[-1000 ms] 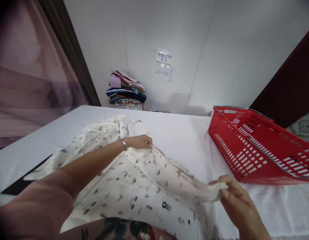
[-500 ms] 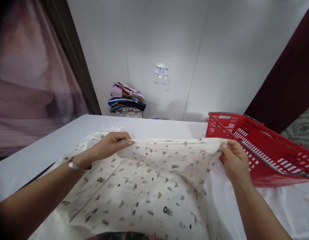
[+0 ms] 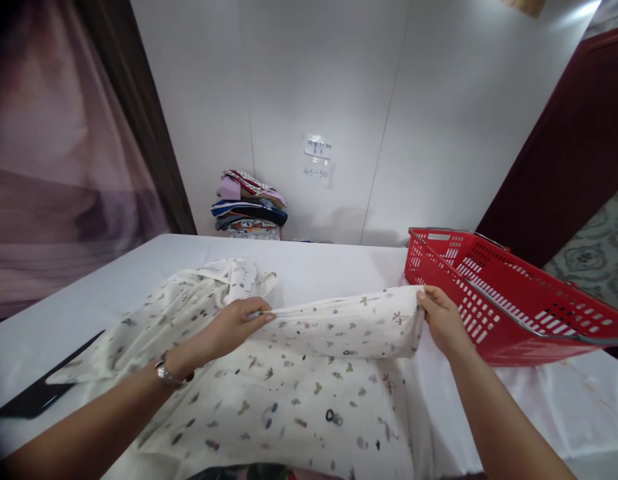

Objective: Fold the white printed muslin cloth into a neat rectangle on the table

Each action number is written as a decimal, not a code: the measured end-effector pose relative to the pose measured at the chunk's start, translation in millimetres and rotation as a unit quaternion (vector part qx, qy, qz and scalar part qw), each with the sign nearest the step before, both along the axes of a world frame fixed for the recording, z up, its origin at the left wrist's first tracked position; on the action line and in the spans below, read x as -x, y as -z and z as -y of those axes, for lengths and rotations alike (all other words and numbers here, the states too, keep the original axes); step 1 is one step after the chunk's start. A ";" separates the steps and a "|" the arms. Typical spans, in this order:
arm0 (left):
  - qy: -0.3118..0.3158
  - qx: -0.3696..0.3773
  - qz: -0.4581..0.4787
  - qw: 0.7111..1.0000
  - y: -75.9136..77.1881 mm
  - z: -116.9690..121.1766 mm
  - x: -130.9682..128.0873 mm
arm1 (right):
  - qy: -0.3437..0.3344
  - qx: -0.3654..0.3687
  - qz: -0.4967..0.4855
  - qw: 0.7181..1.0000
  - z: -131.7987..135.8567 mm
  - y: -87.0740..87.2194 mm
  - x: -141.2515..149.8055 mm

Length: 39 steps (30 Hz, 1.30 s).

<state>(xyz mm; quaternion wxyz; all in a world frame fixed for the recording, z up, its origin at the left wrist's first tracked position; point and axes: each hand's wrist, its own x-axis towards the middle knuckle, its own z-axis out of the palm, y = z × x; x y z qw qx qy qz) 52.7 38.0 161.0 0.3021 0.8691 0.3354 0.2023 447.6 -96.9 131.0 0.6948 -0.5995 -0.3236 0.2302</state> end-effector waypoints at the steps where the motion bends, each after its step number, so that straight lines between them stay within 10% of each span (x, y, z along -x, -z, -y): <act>1: 0.007 0.013 -0.002 1.000 0.6 3.2 -1.1 | 0.007 0.001 0.004 1.000 -1.3 1.9 0.3; 8: 0.097 0.152 -0.008 0.984 1.7 37.7 -3.4 | 0.087 0.023 0.080 0.993 -14.4 11.9 -9.1; 12: 0.020 0.057 -0.023 0.998 8.7 49.5 -13.6 | 0.102 0.061 0.280 0.953 -19.6 8.9 10.1; 15: 0.022 0.013 -0.037 0.999 18.2 56.7 -27.9 | -0.010 0.049 0.390 0.920 -16.7 2.3 62.7; 20: 0.053 0.004 -0.031 0.998 31.0 67.0 -46.5 | -0.358 0.120 0.310 0.873 -6.8 4.1 163.5; 23: 0.059 0.009 -0.013 0.998 34.4 66.3 -46.0 | -0.439 0.104 0.243 0.859 -6.9 12.5 188.4; 39: 0.201 0.037 -0.130 0.970 20.0 2.9 -2.3 | -0.410 0.223 0.477 0.745 32.4 -1.9 164.1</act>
